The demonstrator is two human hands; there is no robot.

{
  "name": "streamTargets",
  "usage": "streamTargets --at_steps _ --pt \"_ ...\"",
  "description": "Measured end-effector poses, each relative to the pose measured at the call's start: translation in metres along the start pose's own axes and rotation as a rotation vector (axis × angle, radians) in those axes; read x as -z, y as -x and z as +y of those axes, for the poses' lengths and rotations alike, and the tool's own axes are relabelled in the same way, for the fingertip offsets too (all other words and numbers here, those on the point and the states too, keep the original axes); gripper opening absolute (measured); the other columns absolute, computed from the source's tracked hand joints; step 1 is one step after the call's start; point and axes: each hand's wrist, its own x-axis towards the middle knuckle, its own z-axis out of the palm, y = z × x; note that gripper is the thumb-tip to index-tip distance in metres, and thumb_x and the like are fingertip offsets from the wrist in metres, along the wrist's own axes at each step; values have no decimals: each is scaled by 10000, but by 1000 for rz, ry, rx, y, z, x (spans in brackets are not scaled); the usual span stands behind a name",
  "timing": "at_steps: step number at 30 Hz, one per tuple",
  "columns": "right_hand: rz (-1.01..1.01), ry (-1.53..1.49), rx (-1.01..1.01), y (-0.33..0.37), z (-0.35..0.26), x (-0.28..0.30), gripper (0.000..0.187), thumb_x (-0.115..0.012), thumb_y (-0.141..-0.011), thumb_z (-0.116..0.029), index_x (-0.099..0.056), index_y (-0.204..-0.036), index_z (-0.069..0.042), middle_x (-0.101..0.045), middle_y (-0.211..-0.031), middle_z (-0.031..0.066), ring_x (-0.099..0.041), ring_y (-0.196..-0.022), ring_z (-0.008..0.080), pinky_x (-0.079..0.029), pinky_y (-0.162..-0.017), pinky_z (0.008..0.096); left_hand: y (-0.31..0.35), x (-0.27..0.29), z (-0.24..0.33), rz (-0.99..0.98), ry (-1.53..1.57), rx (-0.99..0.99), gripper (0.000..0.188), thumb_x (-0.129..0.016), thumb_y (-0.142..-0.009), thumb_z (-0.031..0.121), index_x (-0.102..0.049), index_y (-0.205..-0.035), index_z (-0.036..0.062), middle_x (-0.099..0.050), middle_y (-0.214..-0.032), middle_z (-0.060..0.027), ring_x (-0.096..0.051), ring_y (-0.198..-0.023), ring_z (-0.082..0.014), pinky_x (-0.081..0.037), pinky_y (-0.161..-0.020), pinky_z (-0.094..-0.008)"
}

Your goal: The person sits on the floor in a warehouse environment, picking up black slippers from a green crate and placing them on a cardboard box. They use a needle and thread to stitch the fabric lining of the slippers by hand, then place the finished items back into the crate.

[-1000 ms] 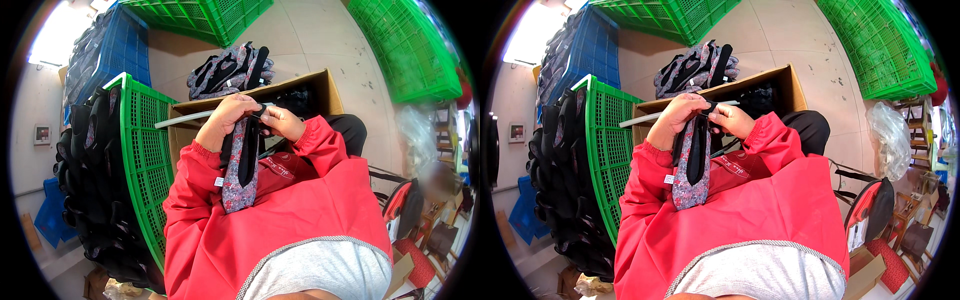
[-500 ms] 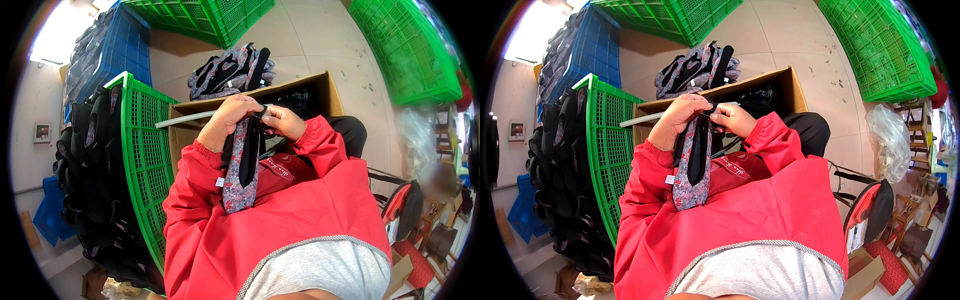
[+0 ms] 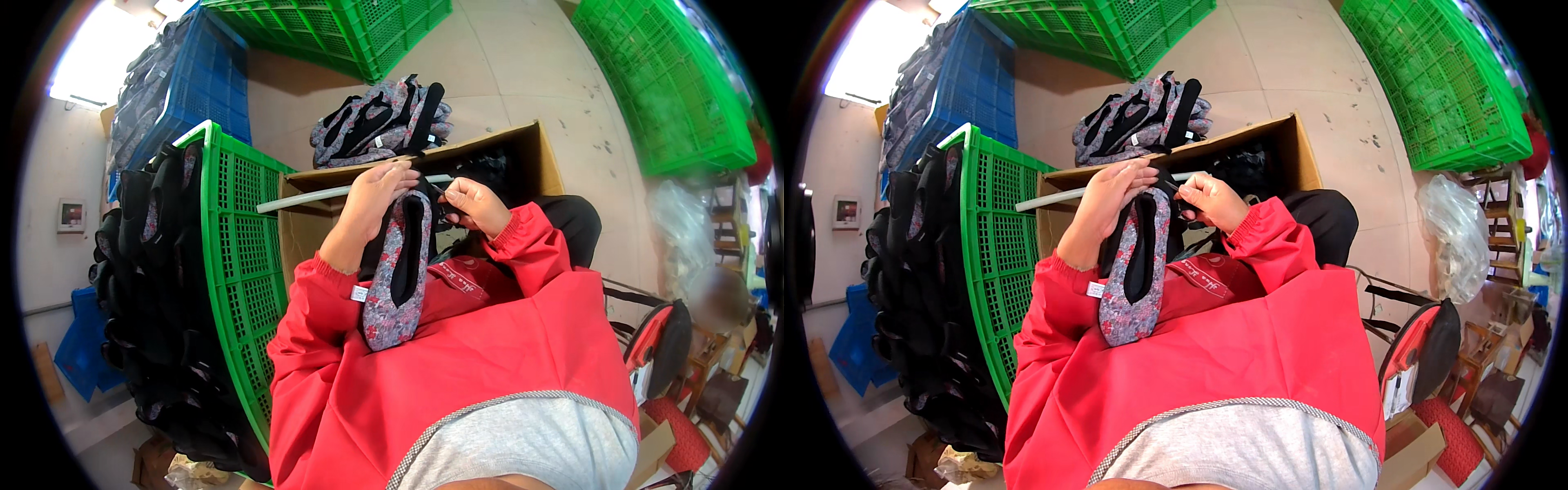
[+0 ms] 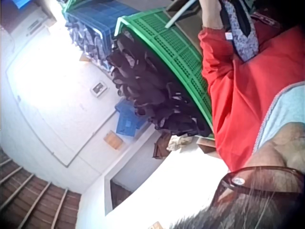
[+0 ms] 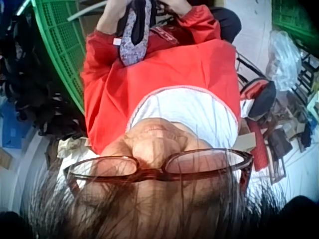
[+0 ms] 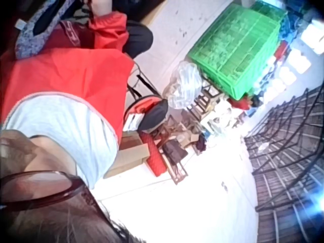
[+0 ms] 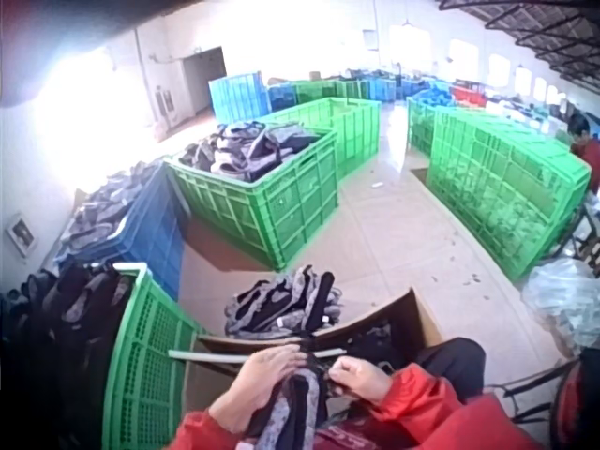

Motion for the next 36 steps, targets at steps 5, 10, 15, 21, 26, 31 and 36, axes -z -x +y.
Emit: streamTargets --at_steps 5,10,15,21,26,31,36 --pt "-23 -55 10 -2 -4 -2 304 -530 -1007 -387 -553 -1029 -85 -553 -735 1 -350 -513 17 -257 -448 169 44 6 -4 51 -154 -58 460 -556 -986 222 -517 -1291 -121 -618 -1240 -185 -603 -1139 -219 -467 -985 -315" --pt "-24 -92 2 -7 -16 -13 320 -507 -1017 -384 -536 -1075 -71 -556 -771 12 -363 -535 19 -253 -446 160 69 -13 7 136 -1066 -414 405 -708 -819 213 -636 -1103 -67 -667 -1061 -145 -649 -990 -291 -513 -849 -363" --pt "-26 -39 28 -16 -14 -16 356 -495 -1016 -419 -563 -1068 -74 -577 -770 5 -377 -540 22 -272 -439 180 62 -16 1 163 -1366 -580 210 -566 -795 106 -670 -937 -9 -662 -1005 -154 -640 -931 -339 -513 -811 -426" --pt "-62 23 89 -14 -27 -16 440 -468 -1008 -488 -583 -1113 -77 -580 -763 -6 -365 -527 25 -273 -440 191 30 9 25 29 -1251 -616 228 -535 -871 112 -672 -1016 2 -677 -981 -201 -636 -948 -375 -502 -845 -446" --pt "-38 18 94 -2 -30 -14 426 -461 -1020 -457 -574 -1129 -61 -570 -792 2 -323 -522 24 -232 -442 178 21 3 42 -140 -1129 -459 229 -571 -866 96 -672 -1043 -10 -684 -963 -203 -662 -896 -354 -507 -809 -391" --pt "10 0 89 7 -42 3 427 -459 -1016 -467 -573 -1111 -67 -563 -787 -4 -329 -532 26 -243 -448 188 -5 -19 43 -103 -1045 -485 205 -557 -876 81 -679 -1019 0 -688 -902 -181 -671 -833 -318 -507 -774 -364" --pt "50 62 141 25 -47 6 376 -446 -1036 -396 -580 -1083 -48 -596 -765 3 -361 -505 39 -280 -448 205 -3 -41 40 -17 -1015 -563 170 -587 -860 86 -669 -979 -5 -682 -851 -173 -666 -782 -306 -505 -728 -371"
